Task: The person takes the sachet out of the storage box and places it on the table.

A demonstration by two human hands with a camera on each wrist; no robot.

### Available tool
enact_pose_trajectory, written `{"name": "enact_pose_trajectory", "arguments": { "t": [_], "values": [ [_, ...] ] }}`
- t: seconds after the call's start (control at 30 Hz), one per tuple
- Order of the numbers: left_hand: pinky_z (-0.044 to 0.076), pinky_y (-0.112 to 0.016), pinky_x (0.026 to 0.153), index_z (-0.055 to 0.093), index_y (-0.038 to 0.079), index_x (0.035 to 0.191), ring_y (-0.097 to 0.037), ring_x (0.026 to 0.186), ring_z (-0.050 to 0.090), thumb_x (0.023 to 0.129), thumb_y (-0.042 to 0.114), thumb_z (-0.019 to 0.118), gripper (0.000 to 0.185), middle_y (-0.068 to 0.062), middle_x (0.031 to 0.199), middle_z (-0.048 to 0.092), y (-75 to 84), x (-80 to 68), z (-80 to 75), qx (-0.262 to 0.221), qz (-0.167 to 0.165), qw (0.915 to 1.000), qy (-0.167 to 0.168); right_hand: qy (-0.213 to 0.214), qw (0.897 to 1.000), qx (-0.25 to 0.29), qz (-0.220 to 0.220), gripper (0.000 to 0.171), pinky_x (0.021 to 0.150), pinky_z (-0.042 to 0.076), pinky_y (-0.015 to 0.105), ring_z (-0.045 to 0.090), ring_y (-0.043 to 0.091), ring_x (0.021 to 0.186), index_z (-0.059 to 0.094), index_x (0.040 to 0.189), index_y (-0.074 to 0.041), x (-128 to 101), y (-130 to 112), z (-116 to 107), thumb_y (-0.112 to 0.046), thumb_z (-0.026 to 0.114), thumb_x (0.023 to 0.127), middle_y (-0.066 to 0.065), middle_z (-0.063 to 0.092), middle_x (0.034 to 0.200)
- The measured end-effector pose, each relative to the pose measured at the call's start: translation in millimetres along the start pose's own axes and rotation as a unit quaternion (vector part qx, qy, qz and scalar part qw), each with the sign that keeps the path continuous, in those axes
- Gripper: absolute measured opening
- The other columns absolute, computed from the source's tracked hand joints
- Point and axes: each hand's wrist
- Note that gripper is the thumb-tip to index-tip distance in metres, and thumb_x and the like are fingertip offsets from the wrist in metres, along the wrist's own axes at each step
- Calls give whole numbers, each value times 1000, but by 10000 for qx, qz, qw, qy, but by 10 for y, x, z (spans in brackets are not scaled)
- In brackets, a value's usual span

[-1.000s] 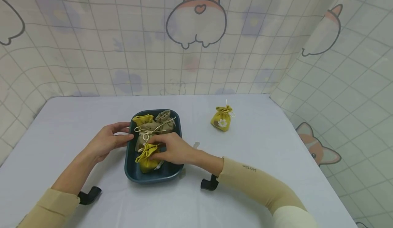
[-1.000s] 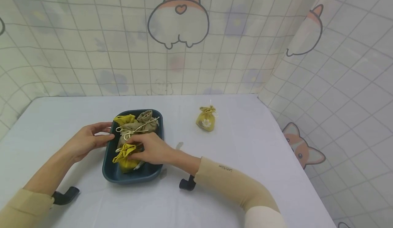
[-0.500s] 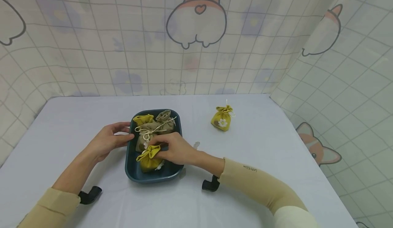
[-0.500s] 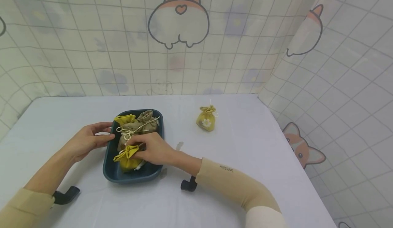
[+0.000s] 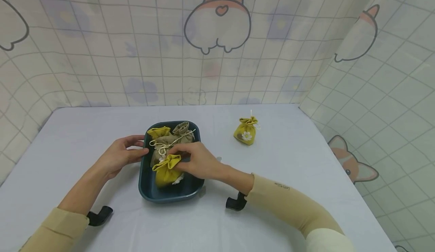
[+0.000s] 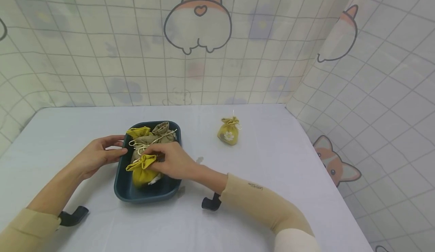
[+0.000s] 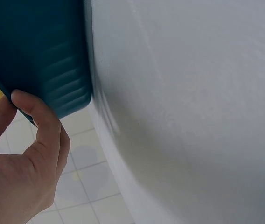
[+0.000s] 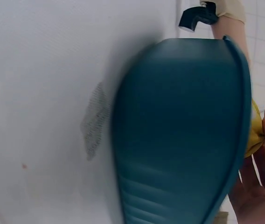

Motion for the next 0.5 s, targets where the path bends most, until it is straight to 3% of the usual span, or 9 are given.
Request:
{"name": "enact_pose_trajectory", "arguments": {
  "t": [0.2, 0.5],
  "values": [
    [58, -28, 88, 30, -6, 157, -19, 102, 62, 99, 14, 71, 74, -27, 140, 42, -6, 9, 1, -11, 6, 10000, 7, 133, 9998, 172, -43, 27, 89, 58, 30, 66, 9, 103, 71, 115, 1, -11, -62, -101, 5, 75, 88, 10, 72, 111],
    [58, -29, 89, 30, -6, 157, -21, 104, 63, 99, 14, 70, 73, -27, 141, 42, -5, 0, -6, 5, 40, 10000, -22, 452, 9989, -67, -54, 27, 86, 59, 31, 67, 13, 101, 71, 115, -1, -88, -120, -310, 6, 73, 90, 8, 72, 112]
  ]
}}
Point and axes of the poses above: each hand's wrist, its own x-axis towards the middle knuckle, its own z-axis out of the palm, y = z × x
